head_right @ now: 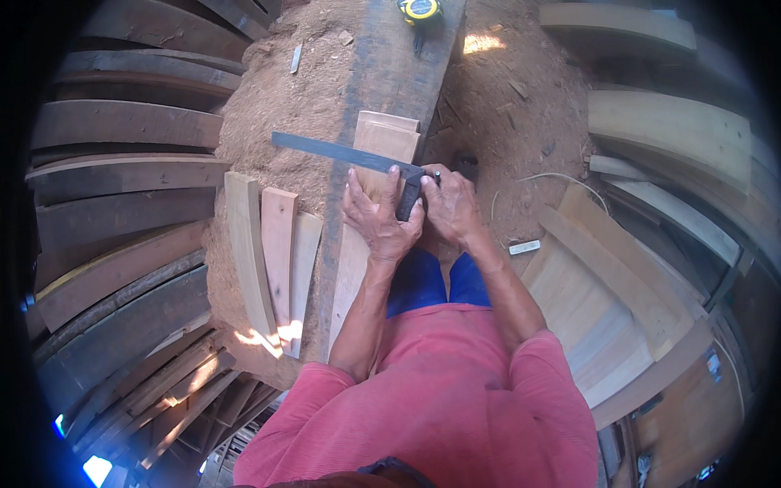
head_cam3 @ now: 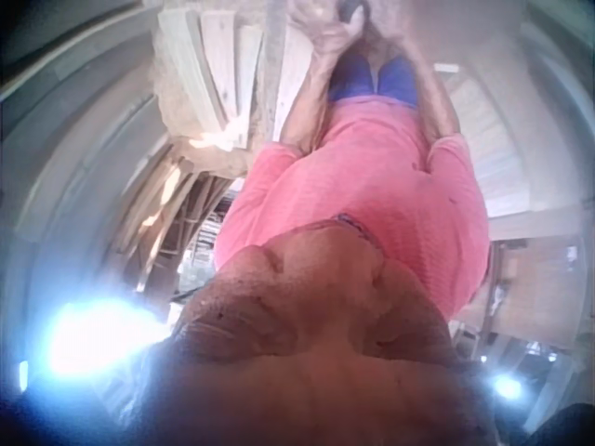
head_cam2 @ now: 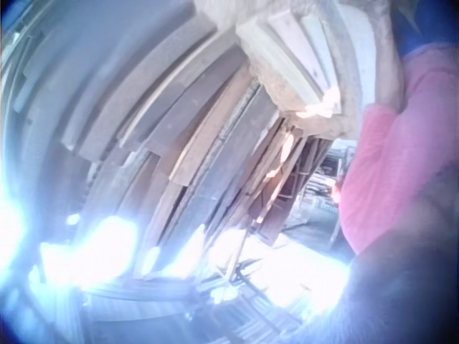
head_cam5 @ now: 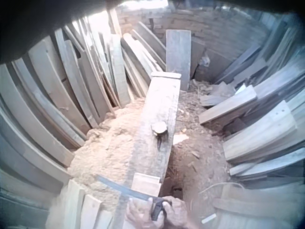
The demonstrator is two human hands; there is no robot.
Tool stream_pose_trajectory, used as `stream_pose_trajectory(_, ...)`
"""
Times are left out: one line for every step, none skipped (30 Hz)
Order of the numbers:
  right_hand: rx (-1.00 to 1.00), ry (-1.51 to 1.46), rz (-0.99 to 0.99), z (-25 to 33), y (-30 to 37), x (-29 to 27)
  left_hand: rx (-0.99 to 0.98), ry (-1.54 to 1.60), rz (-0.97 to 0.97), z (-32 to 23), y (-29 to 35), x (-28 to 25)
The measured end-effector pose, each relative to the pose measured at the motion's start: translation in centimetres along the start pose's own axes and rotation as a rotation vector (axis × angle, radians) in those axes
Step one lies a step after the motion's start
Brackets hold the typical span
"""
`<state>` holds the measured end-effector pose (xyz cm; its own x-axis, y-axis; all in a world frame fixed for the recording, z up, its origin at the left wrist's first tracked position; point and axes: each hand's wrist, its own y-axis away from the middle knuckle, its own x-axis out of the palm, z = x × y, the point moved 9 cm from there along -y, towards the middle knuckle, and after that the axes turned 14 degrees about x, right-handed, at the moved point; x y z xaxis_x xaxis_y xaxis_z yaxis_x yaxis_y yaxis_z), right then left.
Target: The person measures a wooden plank with a tape measure, then uses a try square and pencil to mark straight lines on the plank. The person repeatedly repositions the square and marks multiple lines on the same plank.
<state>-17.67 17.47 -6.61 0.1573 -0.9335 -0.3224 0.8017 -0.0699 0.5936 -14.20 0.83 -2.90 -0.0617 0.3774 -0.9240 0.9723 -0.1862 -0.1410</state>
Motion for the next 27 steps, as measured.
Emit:
stream_pose_trajectory(0.008,-0.099,-0.022,-0.5,0.4,0.7,0.003,0.005,-0.002,0.0,0.0,0.0)
stream_pose_trajectory(0.027,-0.114,-0.008,-1.1,0.6,1.4,0.013,0.021,-0.005,0.0,0.1,-0.1)
stream_pose_trajectory(0.069,-0.126,0.011,-1.8,0.7,2.0,0.023,0.036,-0.007,0.1,0.2,-0.2)
stream_pose_trajectory(0.121,-0.135,0.030,-2.3,0.7,2.5,0.034,0.051,-0.012,0.2,0.2,-0.3)
stream_pose_trajectory(0.100,-0.171,0.044,-2.3,1.0,2.7,0.035,0.053,-0.001,0.3,0.3,-0.3)
stream_pose_trajectory(0.124,-0.172,0.060,-2.6,1.1,3.0,0.035,0.057,0.011,0.4,0.6,-0.4)
stream_pose_trajectory(0.127,-0.183,0.071,-2.6,1.2,3.1,0.034,0.062,0.022,0.5,0.7,-0.4)
stream_pose_trajectory(0.123,-0.196,0.081,-2.7,1.3,3.2,0.047,0.072,0.012,0.5,0.8,-0.5)
stream_pose_trajectory(0.114,-0.196,0.083,-2.6,1.4,3.3,0.060,0.081,0.000,0.5,0.8,-0.6)
stream_pose_trajectory(0.100,-0.198,0.085,-2.6,1.4,3.4,0.071,0.089,-0.010,0.6,0.7,-0.6)
stream_pose_trajectory(0.102,-0.191,0.098,-2.7,1.5,3.6,0.074,0.091,-0.010,0.6,0.8,-0.6)
stream_pose_trajectory(0.085,-0.179,0.084,-2.6,1.5,3.5,0.076,0.094,-0.008,0.7,0.8,-0.5)
stream_pose_trajectory(0.085,-0.156,0.081,-2.8,1.4,3.6,0.079,0.098,-0.010,0.7,0.9,-0.5)
stream_pose_trajectory(0.086,-0.136,0.073,-2.9,1.3,3.6,0.074,0.091,-0.009,0.7,0.9,-0.4)
stream_pose_trajectory(0.082,-0.150,0.071,-2.9,1.3,3.6,0.071,0.086,-0.012,0.7,0.8,-0.3)
stream_pose_trajectory(0.079,-0.166,0.065,-2.9,1.3,3.6,0.070,0.082,-0.020,0.7,0.8,-0.4)
stream_pose_trajectory(0.073,-0.182,0.057,-2.9,1.2,3.5,0.064,0.071,-0.015,0.6,0.8,-0.3)
stream_pose_trajectory(0.071,-0.200,0.041,-2.9,1.2,3.4,0.059,0.063,-0.014,0.6,0.7,-0.3)
stream_pose_trajectory(0.067,-0.218,0.023,-2.8,1.1,3.3,0.059,0.055,-0.020,0.5,0.6,-0.4)
stream_pose_trajectory(0.068,-0.236,0.012,-2.7,1.1,3.3,0.040,0.044,0.003,0.5,0.6,-0.2)
stream_pose_trajectory(0.073,-0.245,0.004,-2.7,1.0,3.2,0.024,0.034,0.018,0.5,0.6,-0.1)
stream_pose_trajectory(0.085,-0.253,0.002,-2.7,1.0,3.2,0.000,0.025,0.044,0.6,0.6,0.0)
stream_pose_trajectory(0.092,-0.269,0.000,-2.7,0.8,3.1,-0.006,0.023,0.046,0.6,0.6,0.0)
stream_pose_trajectory(0.105,-0.243,0.008,-2.7,1.1,3.2,-0.028,0.019,0.067,0.4,0.9,-0.1)
stream_pose_trajectory(0.103,-0.225,0.007,-2.7,1.1,3.1,-0.043,0.018,0.079,0.5,0.9,0.0)
stream_pose_trajectory(0.102,-0.206,0.006,-2.7,1.2,3.0,-0.042,0.018,0.078,0.4,1.0,-0.1)
stream_pose_trajectory(0.106,-0.211,0.010,-2.7,1.2,3.0,-0.042,0.019,0.076,0.4,1.0,-0.1)
